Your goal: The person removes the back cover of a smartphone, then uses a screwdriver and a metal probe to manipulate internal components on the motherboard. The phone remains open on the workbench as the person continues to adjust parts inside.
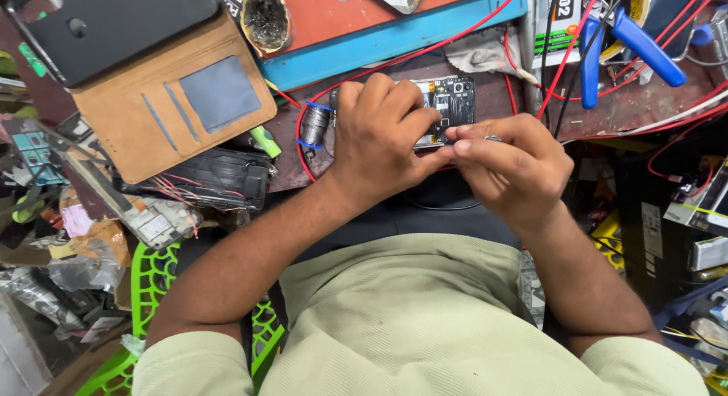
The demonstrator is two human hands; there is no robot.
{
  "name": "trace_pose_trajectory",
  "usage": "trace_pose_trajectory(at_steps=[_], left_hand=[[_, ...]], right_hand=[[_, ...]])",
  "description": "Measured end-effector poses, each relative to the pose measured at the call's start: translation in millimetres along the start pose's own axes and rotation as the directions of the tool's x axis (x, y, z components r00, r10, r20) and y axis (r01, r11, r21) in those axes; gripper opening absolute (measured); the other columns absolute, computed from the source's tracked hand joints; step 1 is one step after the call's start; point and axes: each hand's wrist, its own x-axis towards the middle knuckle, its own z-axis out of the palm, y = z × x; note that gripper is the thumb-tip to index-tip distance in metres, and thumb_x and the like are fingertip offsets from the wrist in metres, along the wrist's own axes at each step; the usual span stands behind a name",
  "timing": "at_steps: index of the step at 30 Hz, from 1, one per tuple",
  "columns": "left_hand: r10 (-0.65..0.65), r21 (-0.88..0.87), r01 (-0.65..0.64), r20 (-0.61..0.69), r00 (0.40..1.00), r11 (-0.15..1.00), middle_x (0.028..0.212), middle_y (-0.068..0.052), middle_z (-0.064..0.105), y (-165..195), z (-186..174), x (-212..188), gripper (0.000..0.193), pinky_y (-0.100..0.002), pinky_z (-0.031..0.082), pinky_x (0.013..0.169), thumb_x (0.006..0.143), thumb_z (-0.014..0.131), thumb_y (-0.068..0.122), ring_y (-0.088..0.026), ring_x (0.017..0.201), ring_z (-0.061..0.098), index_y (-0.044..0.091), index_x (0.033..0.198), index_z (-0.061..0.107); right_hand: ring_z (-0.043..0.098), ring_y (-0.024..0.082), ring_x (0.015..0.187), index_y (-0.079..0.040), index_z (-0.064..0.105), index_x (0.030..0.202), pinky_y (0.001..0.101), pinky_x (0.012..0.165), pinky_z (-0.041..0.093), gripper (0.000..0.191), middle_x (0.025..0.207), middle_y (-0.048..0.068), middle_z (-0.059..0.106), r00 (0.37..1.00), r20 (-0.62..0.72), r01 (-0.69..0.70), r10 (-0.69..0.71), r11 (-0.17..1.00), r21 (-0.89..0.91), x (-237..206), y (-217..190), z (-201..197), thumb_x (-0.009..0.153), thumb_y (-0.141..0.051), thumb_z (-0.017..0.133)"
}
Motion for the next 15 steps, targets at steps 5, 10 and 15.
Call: trace_pose_trajectory(at_steps=[5, 10, 15], left_hand=[[0.0, -0.006, 0.0, 0.014, 1.0, 1.0, 0.097, 0.001, 0.058, 1, 0, -2, 0.046, -0.043, 0.033, 0.08, 0.07, 0.09, 0.051, -0.021, 0.093, 0.053, 0.015, 0.093, 0.073], [-0.016, -0.002, 0.016, 0.018, 1.0, 1.0, 0.094, 0.001, 0.057, 2, 1, 0, 0.044, -0.043, 0.034, 0.08, 0.068, 0.091, 0.05, -0.021, 0.092, 0.053, 0.016, 0.088, 0.072], [-0.003, -0.024, 0.003, -0.027, 1.0, 1.0, 0.094, 0.0, 0.057, 5, -3, 3, 0.045, -0.044, 0.034, 0.08, 0.065, 0.088, 0.051, -0.022, 0.092, 0.053, 0.016, 0.089, 0.072]], right_hand=[[0.074, 0.022, 0.089, -0.005, 0.062, 0.112, 0.0311, 0.076, 0.064, 0.028, 0.098, 0.018, 0.07, 0.995, 0.003, -0.095, 0.095, 0.989, 0.118, 10, -3, 0, 0.092, 0.013, 0.071], [0.072, 0.026, 0.098, -0.003, 0.061, 0.117, 0.0336, 0.083, 0.061, 0.032, 0.107, 0.022, 0.069, 0.992, 0.072, -0.115, 0.104, 0.98, 0.161, 10, -1, -2, 0.092, 0.015, 0.067], [0.073, 0.022, 0.085, -0.017, 0.068, 0.114, 0.0317, 0.073, 0.061, 0.042, 0.095, 0.013, 0.069, 0.998, -0.065, 0.003, -0.001, 0.999, 0.032, 7, 7, 7, 0.089, 0.016, 0.073]])
